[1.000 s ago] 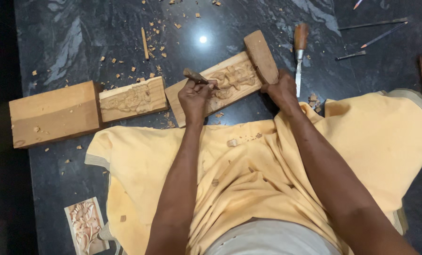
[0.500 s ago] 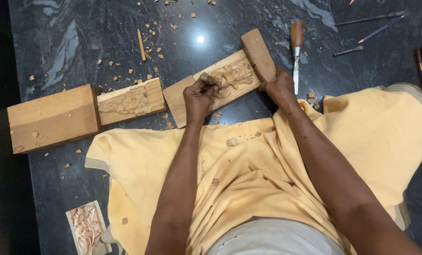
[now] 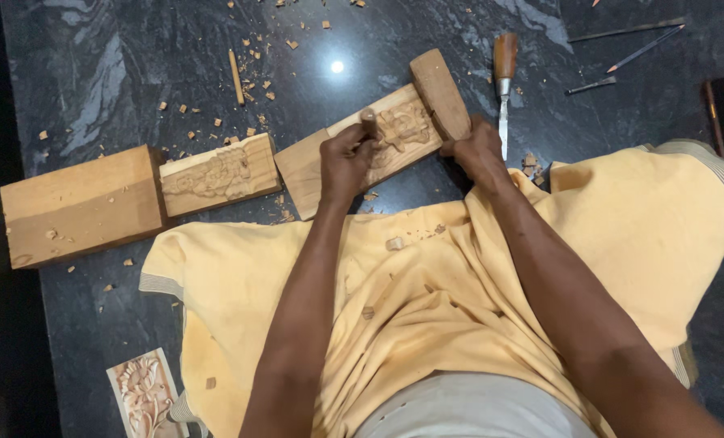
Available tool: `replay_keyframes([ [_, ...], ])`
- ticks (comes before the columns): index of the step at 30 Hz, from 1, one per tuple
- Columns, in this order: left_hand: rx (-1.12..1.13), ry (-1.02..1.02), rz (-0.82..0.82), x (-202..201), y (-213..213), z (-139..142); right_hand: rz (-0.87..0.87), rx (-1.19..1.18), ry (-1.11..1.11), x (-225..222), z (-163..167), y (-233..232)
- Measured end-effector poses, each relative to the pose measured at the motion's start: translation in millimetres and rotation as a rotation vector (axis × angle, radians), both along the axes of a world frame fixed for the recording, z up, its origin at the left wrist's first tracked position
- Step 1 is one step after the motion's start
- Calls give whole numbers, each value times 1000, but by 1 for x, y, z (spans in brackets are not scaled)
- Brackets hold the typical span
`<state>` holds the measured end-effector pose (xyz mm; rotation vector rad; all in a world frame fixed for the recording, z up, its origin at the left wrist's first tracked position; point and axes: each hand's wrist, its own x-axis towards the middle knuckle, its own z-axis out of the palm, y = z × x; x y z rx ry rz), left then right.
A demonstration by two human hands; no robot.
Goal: The person carves a wooden block using a chisel and a wooden mallet. They repeatedly strike the chisel to shape the wood, creating a detailed relief pattern.
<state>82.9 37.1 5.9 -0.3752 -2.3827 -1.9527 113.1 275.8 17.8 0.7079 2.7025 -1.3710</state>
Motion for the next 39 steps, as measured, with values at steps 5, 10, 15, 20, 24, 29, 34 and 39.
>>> replay_keyframes([
  [5, -433, 157, -182, -15, 7, 19, -99, -136, 38, 12, 17, 2],
  [10, -251, -190, -187, -30, -11, 22, -106, -486, 265, 46, 49, 9],
  [15, 250, -292, -161, -21, -23, 4, -89, -420, 284, 81, 70, 11],
  [20, 33, -164, -123, -22, -15, -6, -84, -389, 289, 91, 72, 10],
  [24, 284, -335, -126, -28, -17, -5, -83, -427, 301, 90, 72, 9],
  [29, 163, -350, -84, -27, -21, 2, -94, -385, 274, 91, 76, 7],
  [34, 169, -351, -102, -25, -22, 4, -58, -371, 317, 92, 74, 6],
  [39, 184, -220, -142, -23, -21, -2, -53, -311, 317, 91, 73, 4],
])
